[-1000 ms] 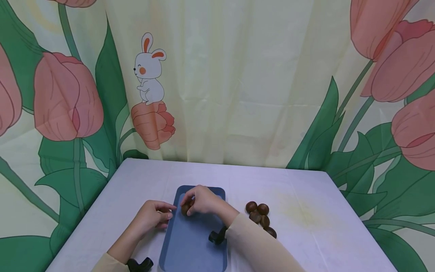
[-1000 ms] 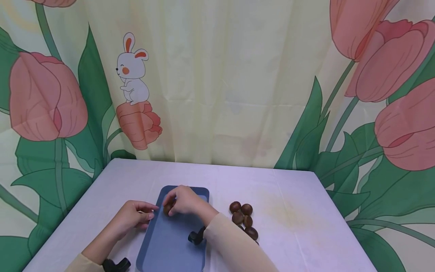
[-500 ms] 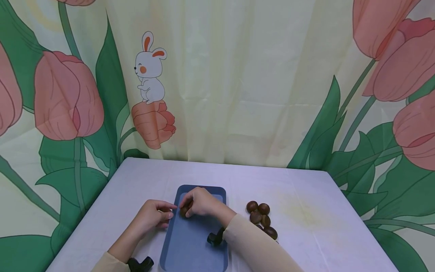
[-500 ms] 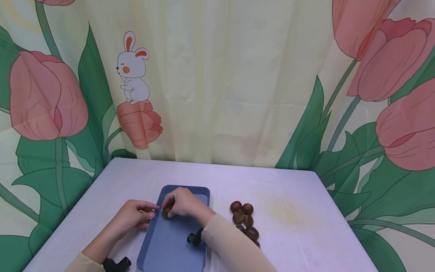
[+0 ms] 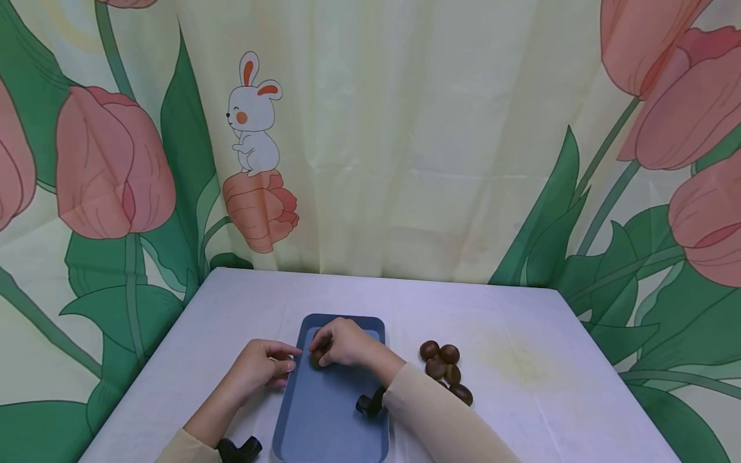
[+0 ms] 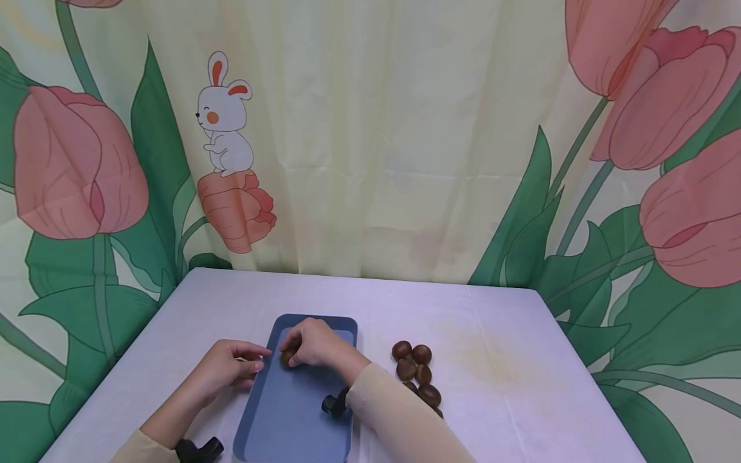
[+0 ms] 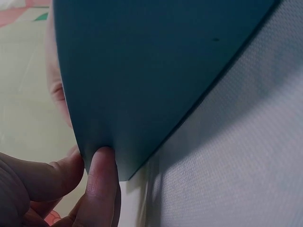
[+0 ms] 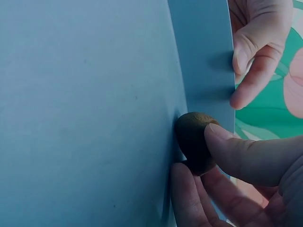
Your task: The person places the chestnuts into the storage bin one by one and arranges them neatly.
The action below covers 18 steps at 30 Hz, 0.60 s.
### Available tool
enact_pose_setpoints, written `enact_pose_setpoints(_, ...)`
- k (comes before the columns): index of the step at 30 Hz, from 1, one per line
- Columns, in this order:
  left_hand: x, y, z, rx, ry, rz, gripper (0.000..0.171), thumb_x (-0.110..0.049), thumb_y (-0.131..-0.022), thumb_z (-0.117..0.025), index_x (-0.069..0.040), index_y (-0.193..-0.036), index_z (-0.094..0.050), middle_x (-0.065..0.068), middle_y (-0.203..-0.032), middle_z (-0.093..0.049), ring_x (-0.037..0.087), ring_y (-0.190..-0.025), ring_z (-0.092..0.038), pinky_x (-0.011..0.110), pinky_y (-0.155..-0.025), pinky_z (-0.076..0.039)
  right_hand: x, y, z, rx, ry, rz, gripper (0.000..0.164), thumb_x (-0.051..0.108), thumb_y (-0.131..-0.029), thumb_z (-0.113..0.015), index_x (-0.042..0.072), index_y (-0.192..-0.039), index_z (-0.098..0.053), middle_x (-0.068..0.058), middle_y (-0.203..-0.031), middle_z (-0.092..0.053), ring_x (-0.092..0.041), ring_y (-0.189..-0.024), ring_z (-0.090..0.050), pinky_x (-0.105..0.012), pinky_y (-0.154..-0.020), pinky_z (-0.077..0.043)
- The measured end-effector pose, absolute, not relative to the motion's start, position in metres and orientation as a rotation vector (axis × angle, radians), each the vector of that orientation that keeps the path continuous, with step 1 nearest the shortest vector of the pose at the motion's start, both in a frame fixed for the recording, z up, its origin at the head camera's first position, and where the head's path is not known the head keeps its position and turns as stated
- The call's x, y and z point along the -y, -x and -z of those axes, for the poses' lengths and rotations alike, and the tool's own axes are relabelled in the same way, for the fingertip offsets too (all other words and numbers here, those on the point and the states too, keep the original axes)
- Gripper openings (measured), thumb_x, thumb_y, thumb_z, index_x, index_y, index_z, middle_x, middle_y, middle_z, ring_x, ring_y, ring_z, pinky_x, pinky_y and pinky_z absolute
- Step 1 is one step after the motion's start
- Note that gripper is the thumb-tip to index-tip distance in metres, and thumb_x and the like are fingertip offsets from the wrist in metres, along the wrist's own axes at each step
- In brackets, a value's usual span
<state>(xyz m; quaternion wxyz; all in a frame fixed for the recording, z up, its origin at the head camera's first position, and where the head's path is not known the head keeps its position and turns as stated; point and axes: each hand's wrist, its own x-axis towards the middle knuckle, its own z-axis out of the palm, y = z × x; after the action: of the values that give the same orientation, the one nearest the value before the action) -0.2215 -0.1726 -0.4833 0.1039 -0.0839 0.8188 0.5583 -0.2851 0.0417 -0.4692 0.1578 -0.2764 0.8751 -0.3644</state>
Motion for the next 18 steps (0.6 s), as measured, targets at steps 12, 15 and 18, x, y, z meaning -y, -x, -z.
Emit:
enact_pose_setpoints(12,0.1735,0.2212,0.4844,-2.415,0.245,-1.65,0.024,0.005,-0.093,-0.077,-0.002,-0.116,-0.082,0.013,-0.098,-0.071,0.016,-0.077,-0.072,0.035,-0.066,-0.067,-0.0426,0.2829,0.4687,-2.589,0.756,1.003,0.023,0.003,-0.083,-0.091,0.015,-0.101,-0.086,0.007,-0.092,-0.08,-0.002,-0.08,-0.065,-0.021,-0.074,-0.057)
enact_pose_setpoints(15,0.1737,0.2212,0.4846,-2.415,0.246,-1.645,0.025,0.005,-0.093,-0.078,-0.002,-0.116,-0.082,0.013,-0.098,-0.071,0.016,-0.077,-0.072,0.035,-0.066,-0.067,-0.0423,0.2822,0.4683,-2.618,0.745,0.99,0.022,0.004,-0.082,-0.091,0.017,-0.1,-0.086,0.007,-0.093,-0.08,-0.002,-0.081,-0.065,-0.021,-0.074,-0.056)
enact_pose_setpoints(18,0.1737,0.2209,0.4845,-2.413,0.247,-1.647,0.025,0.004,-0.093,-0.078,-0.002,-0.116,-0.082,0.013,-0.098,-0.071,0.016,-0.077,-0.072,0.035,-0.066,-0.067,-0.0423,0.2816,0.4683,-2.647,0.732,0.968,0.021,0.006,-0.083,-0.091,0.018,-0.1,-0.086,0.007,-0.094,-0.08,-0.002,-0.083,-0.065,-0.021,-0.075,-0.056)
